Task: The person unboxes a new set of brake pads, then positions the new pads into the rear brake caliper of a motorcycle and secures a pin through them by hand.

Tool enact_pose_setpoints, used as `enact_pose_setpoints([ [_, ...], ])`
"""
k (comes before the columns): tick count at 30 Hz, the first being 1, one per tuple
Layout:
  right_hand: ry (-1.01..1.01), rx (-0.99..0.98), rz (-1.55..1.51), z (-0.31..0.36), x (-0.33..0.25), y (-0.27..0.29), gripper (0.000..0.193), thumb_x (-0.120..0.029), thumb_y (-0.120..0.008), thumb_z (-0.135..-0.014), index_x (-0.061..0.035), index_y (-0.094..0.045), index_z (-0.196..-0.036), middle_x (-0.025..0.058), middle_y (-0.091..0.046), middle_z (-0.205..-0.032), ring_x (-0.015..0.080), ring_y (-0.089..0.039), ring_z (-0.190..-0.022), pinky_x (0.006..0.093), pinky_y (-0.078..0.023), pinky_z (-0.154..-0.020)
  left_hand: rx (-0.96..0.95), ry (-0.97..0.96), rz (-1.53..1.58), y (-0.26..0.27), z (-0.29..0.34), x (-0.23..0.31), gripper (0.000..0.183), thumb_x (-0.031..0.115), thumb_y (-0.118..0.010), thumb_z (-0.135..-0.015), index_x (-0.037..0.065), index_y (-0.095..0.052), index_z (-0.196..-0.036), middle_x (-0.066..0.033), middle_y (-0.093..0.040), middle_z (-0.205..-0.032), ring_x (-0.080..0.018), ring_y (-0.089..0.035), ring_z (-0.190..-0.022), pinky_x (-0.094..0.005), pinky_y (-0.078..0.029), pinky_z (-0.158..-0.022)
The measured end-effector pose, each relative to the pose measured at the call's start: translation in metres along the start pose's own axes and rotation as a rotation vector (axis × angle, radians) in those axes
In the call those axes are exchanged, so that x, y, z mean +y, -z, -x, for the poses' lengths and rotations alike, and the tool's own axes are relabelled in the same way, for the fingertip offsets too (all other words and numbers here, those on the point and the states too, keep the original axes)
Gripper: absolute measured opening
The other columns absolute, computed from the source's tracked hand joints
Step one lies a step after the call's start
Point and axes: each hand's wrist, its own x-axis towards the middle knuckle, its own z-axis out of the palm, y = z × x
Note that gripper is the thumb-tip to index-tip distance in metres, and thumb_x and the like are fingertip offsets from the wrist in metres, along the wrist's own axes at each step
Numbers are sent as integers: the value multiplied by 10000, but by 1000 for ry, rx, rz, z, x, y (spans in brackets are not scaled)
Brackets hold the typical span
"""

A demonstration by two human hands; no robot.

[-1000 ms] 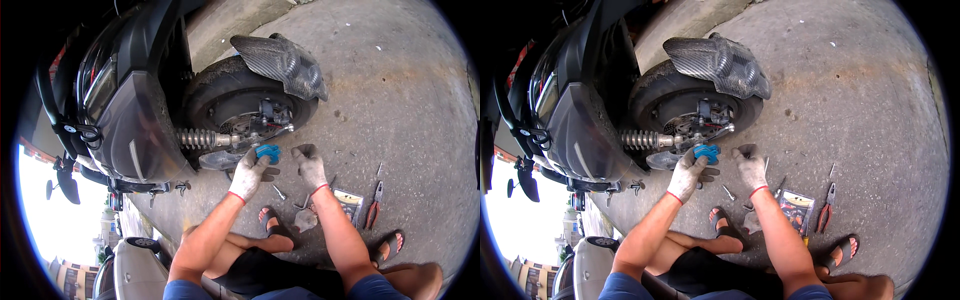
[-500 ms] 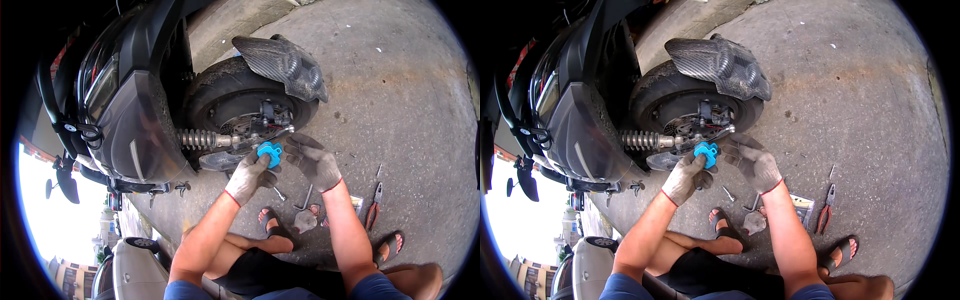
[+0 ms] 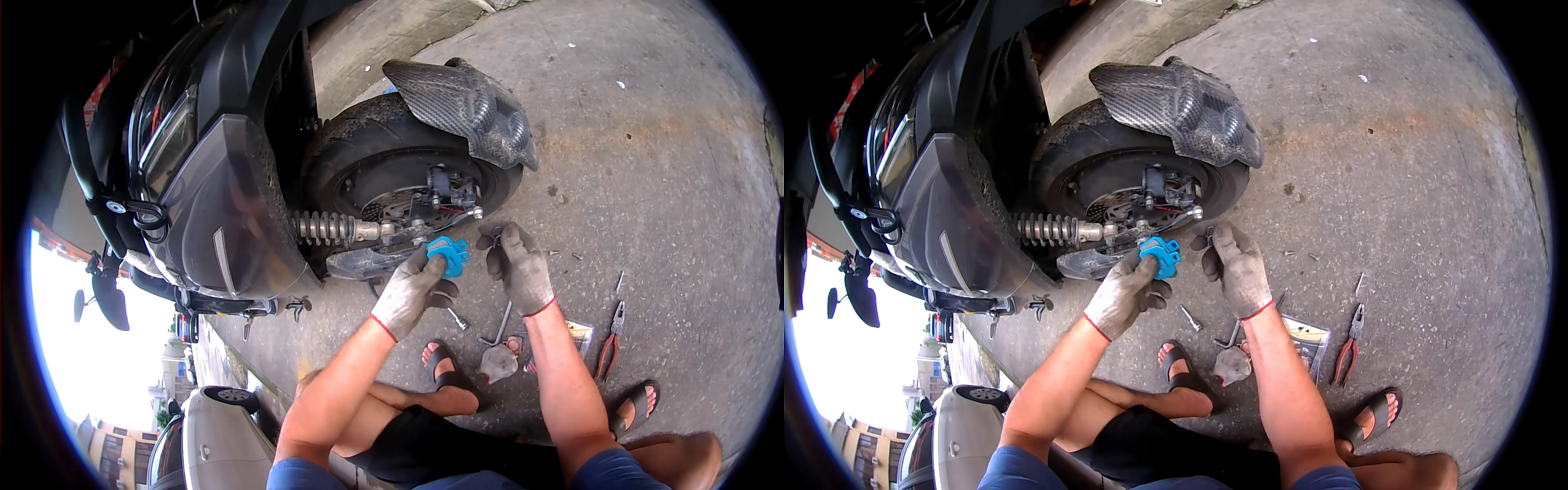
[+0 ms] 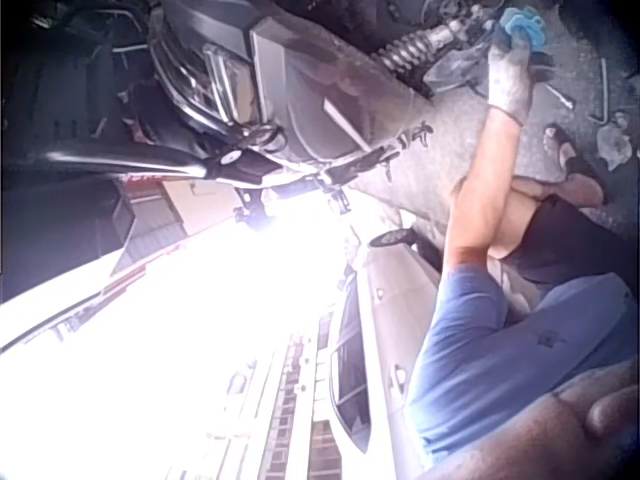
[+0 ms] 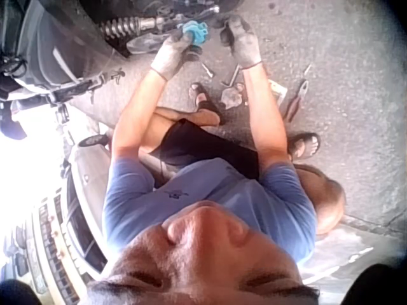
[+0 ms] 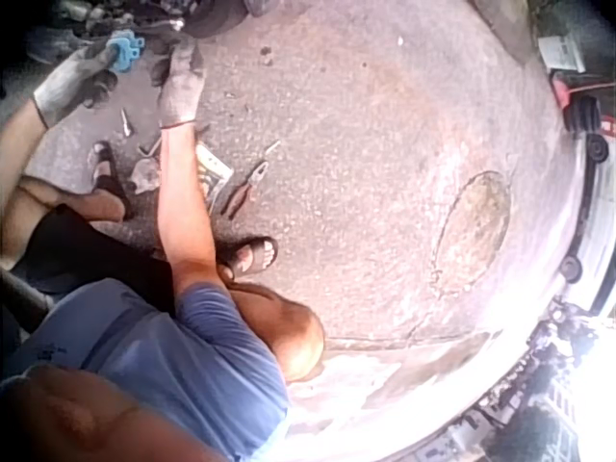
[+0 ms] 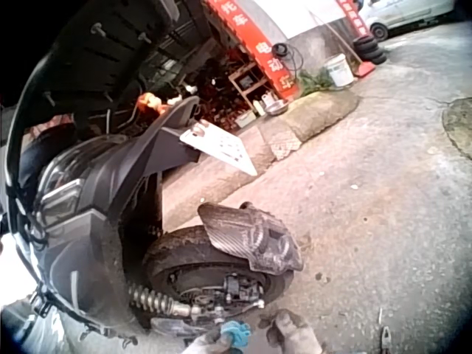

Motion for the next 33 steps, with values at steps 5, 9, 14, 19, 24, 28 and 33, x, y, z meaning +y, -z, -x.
enact_pose_setpoints([
  [5,-22,18,119,7,-15,-14,483,-466,-469,-1006,-18,-609,-1122,36,-615,-744,68,-468,-483,221,-320,-426,68,-106,-129,-2,-1,-3,440,375,-583,-971,70,-533,-1284,-15,-635,-991,-95,-609,-723,-240,-521,-629],
  [9,8,49,223,12,-19,-19,451,-465,-469,-1007,-40,-614,-1047,17,-593,-699,62,-434,-447,216,-299,-397,66,-137,-163,-6,0,-4,422,351,-577,-976,54,-538,-1274,-16,-633,-979,-89,-610,-729,-235,-517,-645],
  [14,-17,56,324,10,-14,-17,338,-363,-482,-1013,-48,-598,-1054,8,-569,-666,53,-440,-460,214,-320,-406,71,-187,-210,-8,1,-5,404,338,-572,-980,38,-540,-1249,-33,-631,-979,-89,-613,-736,-238,-514,-654],
  [19,67,2,334,13,-21,-23,198,-173,-482,-979,-42,-618,-1040,-7,-539,-632,51,-468,-496,210,-349,-424,93,-213,-266,-7,3,-3,394,336,-566,-983,31,-544,-1231,-43,-630,-969,-94,-614,-725,-235,-509,-647],
  [24,145,-41,377,12,-21,-24,143,-97,-579,-952,-32,-642,-1062,2,-573,-704,67,-528,-566,233,-424,-507,98,-223,-246,-8,3,-3,391,337,-559,-985,24,-548,-1218,-47,-632,-951,-100,-617,-716,-232,-502,-635],
  [28,246,-39,349,10,-11,-23,142,-73,-577,-948,-26,-641,-1065,16,-595,-753,78,-554,-620,244,-452,-550,87,-211,-172,-12,4,-4,391,343,-545,-990,22,-543,-1214,-53,-640,-948,-116,-625,-728,-242,-502,-624],
  [33,285,-29,434,9,-5,-26,162,-63,-571,-945,-22,-640,-1086,38,-613,-766,91,-577,-637,257,-469,-561,99,-213,-99,-11,3,-7,375,320,-544,-994,23,-559,-1223,-58,-648,-934,-121,-642,-741,-251,-527,-615],
])
